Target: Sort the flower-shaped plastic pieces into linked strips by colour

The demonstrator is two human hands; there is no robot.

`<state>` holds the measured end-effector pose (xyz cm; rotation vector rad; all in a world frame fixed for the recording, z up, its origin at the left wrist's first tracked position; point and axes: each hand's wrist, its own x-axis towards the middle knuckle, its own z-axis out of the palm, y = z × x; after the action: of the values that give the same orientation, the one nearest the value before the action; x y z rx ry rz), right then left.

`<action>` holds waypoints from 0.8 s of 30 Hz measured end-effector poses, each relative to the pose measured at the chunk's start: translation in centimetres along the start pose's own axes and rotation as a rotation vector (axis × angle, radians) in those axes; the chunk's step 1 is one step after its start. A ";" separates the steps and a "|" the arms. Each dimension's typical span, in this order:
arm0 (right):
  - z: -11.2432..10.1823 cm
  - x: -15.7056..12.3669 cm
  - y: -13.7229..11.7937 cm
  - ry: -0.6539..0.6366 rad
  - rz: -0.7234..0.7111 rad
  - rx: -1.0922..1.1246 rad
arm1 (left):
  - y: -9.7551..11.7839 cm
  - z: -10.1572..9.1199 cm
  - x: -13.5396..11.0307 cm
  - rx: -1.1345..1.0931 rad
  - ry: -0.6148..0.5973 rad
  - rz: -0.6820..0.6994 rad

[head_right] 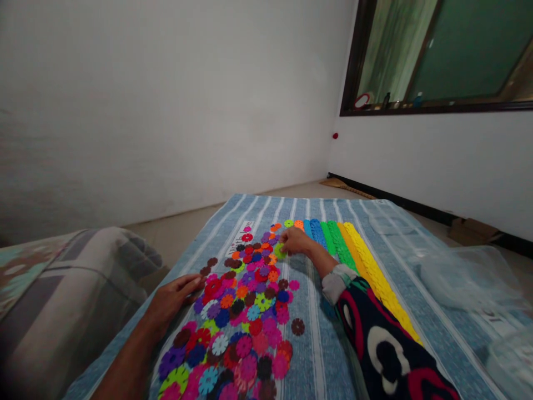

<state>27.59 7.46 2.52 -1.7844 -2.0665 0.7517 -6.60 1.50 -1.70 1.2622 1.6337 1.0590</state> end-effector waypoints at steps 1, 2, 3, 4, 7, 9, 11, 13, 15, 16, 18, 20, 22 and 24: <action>-0.7 1.3 0.5 0.066 0.023 -0.028 | 0.0 0.0 0.0 0.013 0.002 0.002; -1.4 2.6 0.9 0.128 0.044 -0.060 | 0.0 -0.1 -0.1 0.029 0.002 0.001; -2.0 3.9 1.4 0.183 0.066 -0.096 | 0.0 -0.1 -0.1 0.043 0.002 -0.003; -2.5 5.1 1.8 0.228 0.084 -0.129 | 0.0 -0.1 -0.2 0.053 -0.001 -0.007; -3.1 8.1 2.9 0.281 0.133 -0.214 | 0.1 -0.1 -0.4 0.062 -0.013 -0.017; -2.9 9.6 3.5 0.253 0.155 -0.255 | 0.2 0.0 -0.6 0.067 -0.014 -0.016; -2.5 10.7 3.8 0.207 0.166 -0.286 | 0.4 0.1 -0.8 0.080 -0.012 -0.017; -2.2 11.6 4.1 0.168 0.171 -0.309 | 0.6 0.1 -0.8 0.092 -0.006 -0.020; -2.0 12.3 4.3 0.145 0.172 -0.326 | 0.7 0.1 -0.8 0.106 0.000 -0.029; -1.9 12.5 4.4 0.138 0.171 -0.334 | 0.7 0.1 -0.8 0.114 0.002 -0.030; -2.0 13.0 4.6 0.135 0.165 -0.346 | 0.6 0.1 -0.7 0.127 0.003 -0.025; -2.1 13.4 4.7 0.143 0.155 -0.356 | 0.4 0.1 -0.6 0.132 0.005 -0.016; -2.3 13.6 4.8 0.162 0.143 -0.365 | 0.3 0.1 -0.5 0.135 0.011 -0.015; -2.5 13.7 4.8 0.203 0.129 -0.371 | 0.3 0.1 -0.5 0.138 0.014 -0.016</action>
<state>30.44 21.76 0.35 -2.1043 -2.0679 0.2089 -6.30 1.11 -1.44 1.3310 1.7498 0.9605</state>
